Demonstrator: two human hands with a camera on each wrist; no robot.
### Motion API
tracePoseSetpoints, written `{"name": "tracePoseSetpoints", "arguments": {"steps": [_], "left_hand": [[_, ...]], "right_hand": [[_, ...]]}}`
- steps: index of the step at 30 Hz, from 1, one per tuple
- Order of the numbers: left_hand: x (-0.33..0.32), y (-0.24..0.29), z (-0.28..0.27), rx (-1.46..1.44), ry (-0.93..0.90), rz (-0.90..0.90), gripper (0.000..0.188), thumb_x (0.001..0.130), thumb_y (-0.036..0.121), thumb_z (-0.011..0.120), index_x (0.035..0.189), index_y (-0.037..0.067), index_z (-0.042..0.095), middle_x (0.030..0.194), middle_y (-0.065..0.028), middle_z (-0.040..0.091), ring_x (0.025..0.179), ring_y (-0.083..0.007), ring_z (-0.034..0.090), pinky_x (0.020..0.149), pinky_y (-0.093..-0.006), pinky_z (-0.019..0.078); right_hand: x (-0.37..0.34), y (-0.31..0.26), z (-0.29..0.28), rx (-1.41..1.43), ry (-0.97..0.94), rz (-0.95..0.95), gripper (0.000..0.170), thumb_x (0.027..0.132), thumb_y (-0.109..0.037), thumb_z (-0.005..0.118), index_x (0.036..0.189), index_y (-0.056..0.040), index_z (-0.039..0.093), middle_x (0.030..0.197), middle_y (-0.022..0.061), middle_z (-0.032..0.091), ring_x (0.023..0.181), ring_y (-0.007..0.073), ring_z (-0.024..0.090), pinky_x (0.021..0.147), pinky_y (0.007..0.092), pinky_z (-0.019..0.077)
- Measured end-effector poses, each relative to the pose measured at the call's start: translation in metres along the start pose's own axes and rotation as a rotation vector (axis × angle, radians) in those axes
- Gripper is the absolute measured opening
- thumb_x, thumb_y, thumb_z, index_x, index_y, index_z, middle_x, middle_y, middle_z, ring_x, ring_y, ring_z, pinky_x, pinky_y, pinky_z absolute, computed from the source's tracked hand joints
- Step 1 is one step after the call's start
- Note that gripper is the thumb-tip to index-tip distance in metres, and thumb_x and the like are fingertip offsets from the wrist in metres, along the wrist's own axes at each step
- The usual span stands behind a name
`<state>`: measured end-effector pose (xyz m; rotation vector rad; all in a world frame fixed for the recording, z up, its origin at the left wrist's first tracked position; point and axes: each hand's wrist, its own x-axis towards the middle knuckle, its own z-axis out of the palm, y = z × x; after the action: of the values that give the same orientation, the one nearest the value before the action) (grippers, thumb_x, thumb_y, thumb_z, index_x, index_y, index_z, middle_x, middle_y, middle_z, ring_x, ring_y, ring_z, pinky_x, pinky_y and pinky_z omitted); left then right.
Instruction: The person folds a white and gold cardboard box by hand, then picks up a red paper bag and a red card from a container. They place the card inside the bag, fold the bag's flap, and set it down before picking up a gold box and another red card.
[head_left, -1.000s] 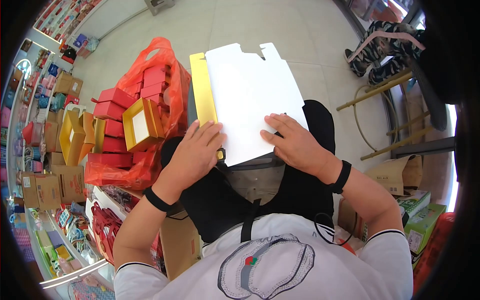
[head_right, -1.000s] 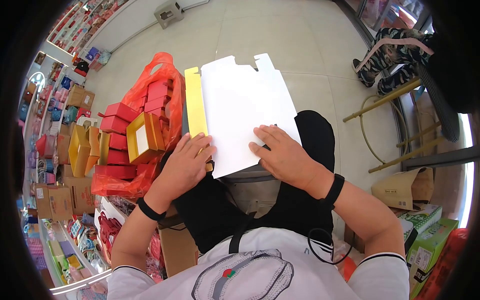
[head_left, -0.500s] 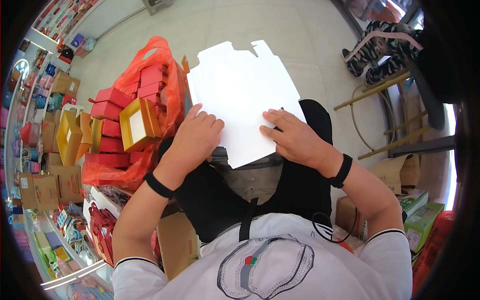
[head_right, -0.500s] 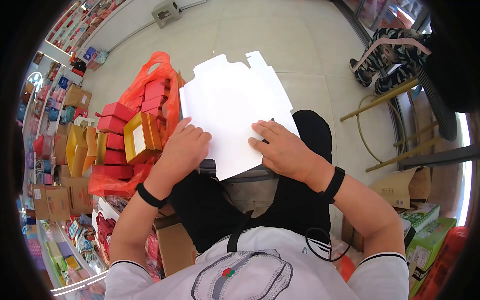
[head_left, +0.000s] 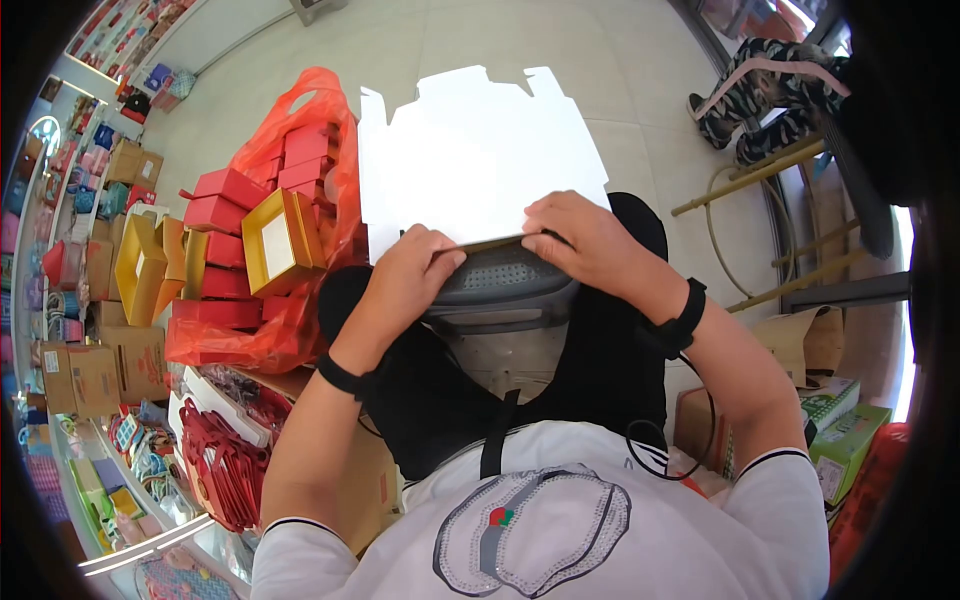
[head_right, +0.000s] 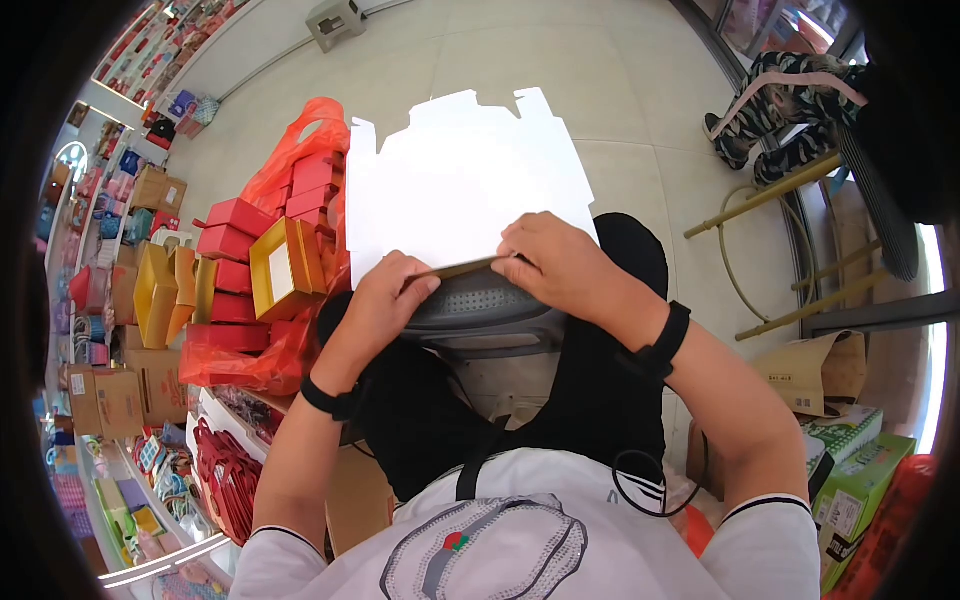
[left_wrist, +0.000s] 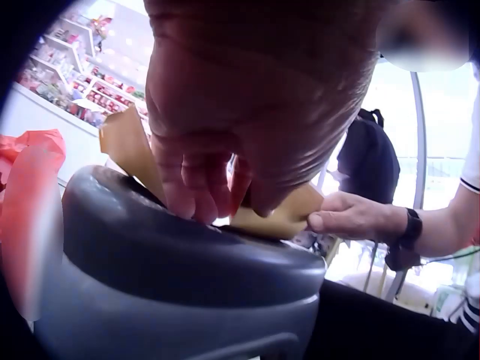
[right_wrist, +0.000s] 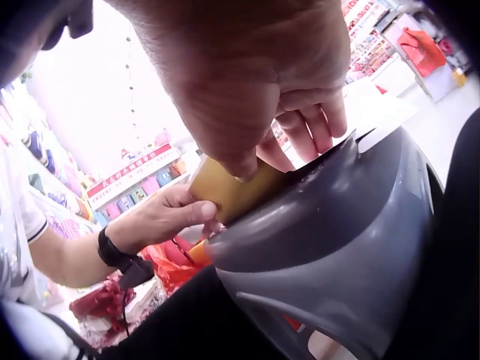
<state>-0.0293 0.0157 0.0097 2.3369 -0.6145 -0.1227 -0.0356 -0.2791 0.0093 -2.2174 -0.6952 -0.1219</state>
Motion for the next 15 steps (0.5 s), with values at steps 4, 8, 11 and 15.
{"name": "tracePoseSetpoints", "arguments": {"steps": [4,8,11,15], "left_hand": [[0.031,-0.013,-0.009,-0.086,-0.184,-0.407,0.038,0.105,0.036,0.07,0.103,-0.002,0.071,0.084,-0.0051,0.066,0.076,-0.0137,0.059,0.068,-0.0319,0.0504],[0.038,-0.011,-0.008,-0.162,-0.15,-0.37,0.045,0.103,0.038,0.068,0.098,-0.006,0.071,0.078,-0.0166,0.068,0.074,-0.0239,0.065,0.073,-0.0399,0.052],[0.04,-0.013,-0.007,-0.06,-0.16,-0.37,0.045,0.102,0.038,0.067,0.097,-0.006,0.07,0.08,-0.0205,0.069,0.075,-0.0303,0.067,0.074,-0.0415,0.052],[0.04,-0.012,-0.004,0.041,-0.142,-0.316,0.045,0.101,0.039,0.067,0.094,-0.005,0.068,0.083,-0.0253,0.069,0.079,-0.0396,0.068,0.075,-0.0461,0.0519]], "right_hand": [[0.031,0.02,0.002,0.07,-0.019,0.142,0.032,0.097,-0.032,0.074,0.094,-0.0007,0.069,0.094,0.0158,0.066,0.089,0.0338,0.065,0.079,0.0431,0.052],[0.045,0.03,0.006,0.057,-0.084,0.242,0.036,0.095,-0.034,0.073,0.09,0.0014,0.066,0.089,0.0178,0.063,0.083,0.0339,0.063,0.075,0.0435,0.0505],[0.048,0.035,0.008,0.061,-0.116,0.27,0.036,0.095,-0.033,0.073,0.09,0.0019,0.066,0.092,0.0188,0.064,0.086,0.0339,0.064,0.077,0.0435,0.0507],[0.053,0.027,0.003,-0.024,-0.191,0.313,0.035,0.094,-0.032,0.073,0.093,0.0024,0.068,0.098,0.0195,0.065,0.09,0.0344,0.065,0.081,0.0441,0.0514]]}}
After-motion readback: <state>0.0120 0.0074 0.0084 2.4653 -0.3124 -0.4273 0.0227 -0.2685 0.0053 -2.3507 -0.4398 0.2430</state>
